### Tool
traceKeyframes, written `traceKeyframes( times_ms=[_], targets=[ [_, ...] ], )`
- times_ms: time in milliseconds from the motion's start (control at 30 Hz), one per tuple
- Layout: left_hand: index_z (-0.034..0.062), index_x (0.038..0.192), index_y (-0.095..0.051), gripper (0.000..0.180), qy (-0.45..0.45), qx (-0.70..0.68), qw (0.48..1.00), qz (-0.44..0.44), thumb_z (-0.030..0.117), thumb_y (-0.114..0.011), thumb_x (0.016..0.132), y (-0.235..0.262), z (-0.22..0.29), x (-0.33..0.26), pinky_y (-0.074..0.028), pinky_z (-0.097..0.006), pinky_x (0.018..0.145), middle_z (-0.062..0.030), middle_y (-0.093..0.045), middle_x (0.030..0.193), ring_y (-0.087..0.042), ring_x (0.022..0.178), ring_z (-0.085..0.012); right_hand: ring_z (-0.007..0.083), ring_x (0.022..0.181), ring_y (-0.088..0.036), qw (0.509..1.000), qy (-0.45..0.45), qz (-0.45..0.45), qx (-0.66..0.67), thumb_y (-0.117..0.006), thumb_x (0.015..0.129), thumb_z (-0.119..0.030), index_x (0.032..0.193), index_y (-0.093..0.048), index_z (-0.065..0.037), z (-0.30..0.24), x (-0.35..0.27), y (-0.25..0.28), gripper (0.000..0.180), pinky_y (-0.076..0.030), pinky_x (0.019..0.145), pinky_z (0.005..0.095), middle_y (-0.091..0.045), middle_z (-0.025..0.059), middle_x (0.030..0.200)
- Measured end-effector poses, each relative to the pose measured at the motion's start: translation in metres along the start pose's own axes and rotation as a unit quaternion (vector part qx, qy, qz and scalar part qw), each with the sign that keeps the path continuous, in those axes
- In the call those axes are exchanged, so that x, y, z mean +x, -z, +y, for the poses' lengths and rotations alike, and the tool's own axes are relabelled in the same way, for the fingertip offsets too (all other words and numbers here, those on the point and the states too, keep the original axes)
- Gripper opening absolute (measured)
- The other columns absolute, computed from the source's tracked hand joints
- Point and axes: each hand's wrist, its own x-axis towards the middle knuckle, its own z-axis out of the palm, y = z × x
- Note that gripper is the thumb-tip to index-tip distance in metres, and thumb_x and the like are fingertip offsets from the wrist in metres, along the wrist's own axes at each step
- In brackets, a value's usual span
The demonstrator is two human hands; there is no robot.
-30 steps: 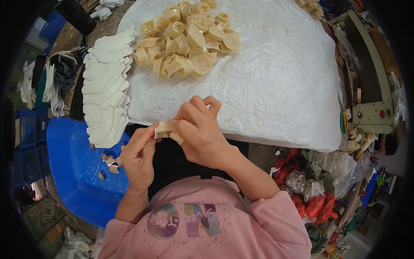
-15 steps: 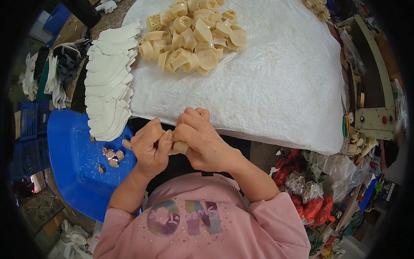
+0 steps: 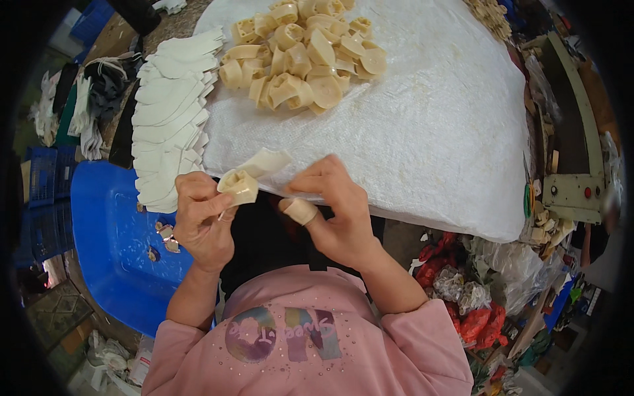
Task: Manually assembling and trimming small plastic shoe components at a workbench.
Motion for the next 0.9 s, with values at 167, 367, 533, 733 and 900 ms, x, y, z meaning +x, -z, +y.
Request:
traceKeyframes(
  times_ms=[167, 367, 533, 733, 900],
  targets=[
    [0.0069, 0.088, -0.061, 0.025, 0.003, -0.096, 0.995, 0.011, -0.006, -0.07, 0.068, -0.014, 0.017, 0.003, -0.041, -0.032, 0.064, -0.0058, -0.05, 0.078, -0.048, 0.073, -0.0209, 0.0123, 0.085, -0.058, 0.895, -0.276, 0.122, 0.329, -0.057, 0.089, -0.014, 0.106, -0.05, 0.002, -0.01, -0.017, -0.02, 0.025, -0.046, 0.074, 0.0247, -0.06, 0.0095, 0.097],
    [-0.0001, 0.081, -0.058, 0.018, -0.052, -0.046, 0.991, -0.116, -0.008, -0.066, 0.067, -0.015, 0.017, 0.002, -0.043, -0.031, 0.057, -0.0119, -0.057, 0.086, -0.059, 0.074, -0.025, 0.0158, 0.089, -0.06, 0.889, -0.25, 0.138, 0.358, -0.047, 0.094, -0.012, 0.11, -0.051, 0.003, -0.02, -0.026, -0.017, 0.023, -0.05, 0.076, 0.0285, -0.061, 0.0108, 0.097],
    [-0.0011, 0.078, -0.057, 0.015, -0.1, 0.051, 0.984, -0.136, -0.005, -0.065, 0.066, -0.02, 0.019, 0.0, -0.039, -0.031, 0.053, -0.0113, -0.056, 0.082, -0.054, 0.065, -0.0221, 0.0155, 0.084, -0.062, 0.916, -0.254, 0.114, 0.288, -0.047, 0.092, -0.01, 0.102, -0.057, 0.003, -0.021, -0.026, -0.016, 0.019, -0.051, 0.073, 0.0283, -0.062, 0.0097, 0.093],
    [-0.0013, 0.077, -0.055, 0.014, -0.105, 0.1, 0.974, -0.177, -0.007, -0.063, 0.067, -0.023, 0.023, 0.003, -0.037, -0.032, 0.05, -0.0105, -0.054, 0.081, -0.049, 0.061, -0.0207, 0.0146, 0.076, -0.061, 0.979, -0.202, -0.01, 0.023, -0.048, 0.089, -0.01, 0.103, -0.058, 0.001, -0.022, -0.015, -0.01, 0.021, -0.048, 0.066, 0.0278, -0.063, 0.0074, 0.086],
    [-0.0021, 0.076, -0.052, 0.015, -0.032, 0.029, 0.984, -0.172, -0.01, -0.061, 0.067, -0.019, 0.017, 0.0, -0.043, -0.032, 0.055, -0.0121, -0.057, 0.085, -0.054, 0.066, -0.0236, 0.0177, 0.073, -0.06, 0.967, -0.183, -0.069, 0.162, -0.051, 0.091, -0.019, 0.103, -0.057, 0.002, 0.002, -0.011, 0.001, 0.024, -0.048, 0.066, 0.031, -0.062, 0.0085, 0.087]
  ],
)
